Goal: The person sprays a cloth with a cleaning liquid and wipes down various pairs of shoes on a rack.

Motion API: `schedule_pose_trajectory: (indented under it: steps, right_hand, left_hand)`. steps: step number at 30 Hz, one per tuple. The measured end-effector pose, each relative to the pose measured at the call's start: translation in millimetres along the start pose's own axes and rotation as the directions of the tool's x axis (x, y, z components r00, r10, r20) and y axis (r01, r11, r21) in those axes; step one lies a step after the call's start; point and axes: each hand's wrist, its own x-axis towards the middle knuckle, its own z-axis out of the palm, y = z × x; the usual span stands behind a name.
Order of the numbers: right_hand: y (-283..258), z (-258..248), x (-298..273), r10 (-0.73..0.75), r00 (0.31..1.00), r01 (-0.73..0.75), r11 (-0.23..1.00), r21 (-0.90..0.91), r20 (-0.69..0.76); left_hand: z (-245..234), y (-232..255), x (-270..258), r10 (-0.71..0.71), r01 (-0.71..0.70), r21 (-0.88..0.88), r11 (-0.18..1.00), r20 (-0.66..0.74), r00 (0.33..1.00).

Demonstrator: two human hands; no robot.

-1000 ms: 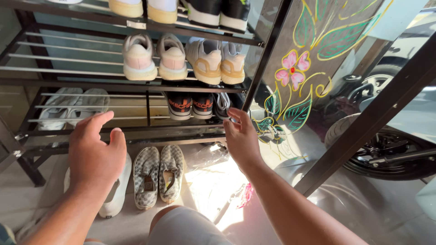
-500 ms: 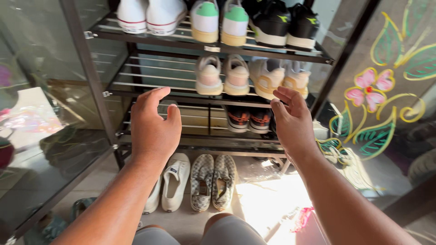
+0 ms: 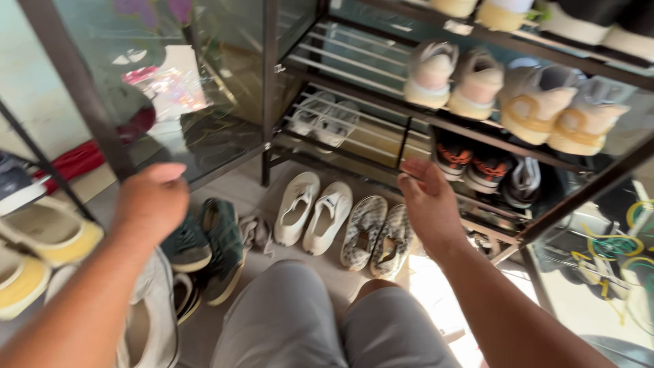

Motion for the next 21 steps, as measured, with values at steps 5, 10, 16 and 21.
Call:
schedule_pose_trajectory:
  steps: [5,10,16,21]
  right_hand:
    - [12,36,-17,0.081,0.992,-0.076,0.996,-0.049,0.099]
    - [15,69,-27,0.193,0.973,-0.144,0.937,-0.319,0.128]
    - [32,95,-19,0.335,0.915,-0.25,0.908,-0.337,0.224]
    - [65,110,-11,0.197,0.945,-0.115,0.948,-0.297,0.261]
  left_hand:
    - [-40,-80,-38,-0.278,0.273,0.068,0.96,0.075,0.958]
    - [15,-77,-48,-0.456,0.439,0.124,0.89,0.252,0.854]
    - [133,-59,-14,-0.116,-0.017,0.279,0.96,0.455,0.883]
    - [216,-59,15,-0.182,-0.141,0.415,0.899,0.645,0.742]
